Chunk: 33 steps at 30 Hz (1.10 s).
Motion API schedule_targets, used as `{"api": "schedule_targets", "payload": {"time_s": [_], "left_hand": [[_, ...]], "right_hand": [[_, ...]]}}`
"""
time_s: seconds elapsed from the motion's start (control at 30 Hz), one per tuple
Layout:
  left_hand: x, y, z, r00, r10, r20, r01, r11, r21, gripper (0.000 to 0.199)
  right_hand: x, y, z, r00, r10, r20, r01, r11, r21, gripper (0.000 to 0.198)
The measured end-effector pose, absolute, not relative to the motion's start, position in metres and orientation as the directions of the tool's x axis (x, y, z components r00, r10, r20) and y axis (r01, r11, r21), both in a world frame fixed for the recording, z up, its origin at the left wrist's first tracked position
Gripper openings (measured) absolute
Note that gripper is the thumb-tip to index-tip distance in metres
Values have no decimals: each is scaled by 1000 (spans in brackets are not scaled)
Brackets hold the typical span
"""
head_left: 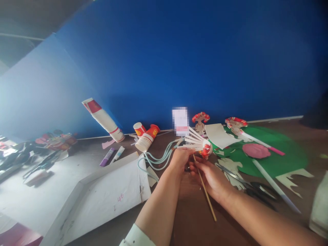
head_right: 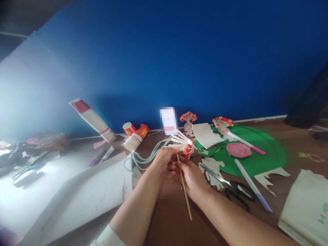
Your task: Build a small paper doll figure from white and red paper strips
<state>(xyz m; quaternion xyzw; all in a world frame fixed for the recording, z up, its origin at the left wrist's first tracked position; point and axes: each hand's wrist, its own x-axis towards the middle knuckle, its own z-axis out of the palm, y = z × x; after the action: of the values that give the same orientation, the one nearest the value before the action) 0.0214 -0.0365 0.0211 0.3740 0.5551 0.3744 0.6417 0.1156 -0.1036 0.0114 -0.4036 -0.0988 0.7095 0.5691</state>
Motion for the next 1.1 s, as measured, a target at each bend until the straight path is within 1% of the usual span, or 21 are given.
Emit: {"api": "schedule_targets", "payload": {"time_s": [0.3, 0.57, 0.7, 0.83, 0.97, 1.1], "left_hand": [[22, -39, 29, 119, 876, -468, -47, 476, 878, 23], [23, -42, 34, 128, 854, -504, -21, 510, 860, 23], [23, -41, 32, 121, 847, -517, 2, 521, 854, 24], [23, -38, 24, 139, 855, -499, 13, 503, 864, 23], [25, -37, 21, 133, 854, -504, -22, 511, 859, 20], [28, -38, 23, 132, 828, -545, -60, 555, 830, 26]], "right_hand": [[120, -101, 7, -78, 884, -461, -770, -347, -535, 19], [124, -101, 12, -185, 847, -498, -817, -415, -402, 23], [124, -100, 11, -210, 843, -496, -825, -425, -373, 23], [126, -99, 7, -240, 849, -471, -825, -434, -361, 24], [128, -98, 4, -266, 844, -466, -825, -449, -343, 24], [130, -97, 4, -285, 832, -476, -843, -455, -289, 20]]}}
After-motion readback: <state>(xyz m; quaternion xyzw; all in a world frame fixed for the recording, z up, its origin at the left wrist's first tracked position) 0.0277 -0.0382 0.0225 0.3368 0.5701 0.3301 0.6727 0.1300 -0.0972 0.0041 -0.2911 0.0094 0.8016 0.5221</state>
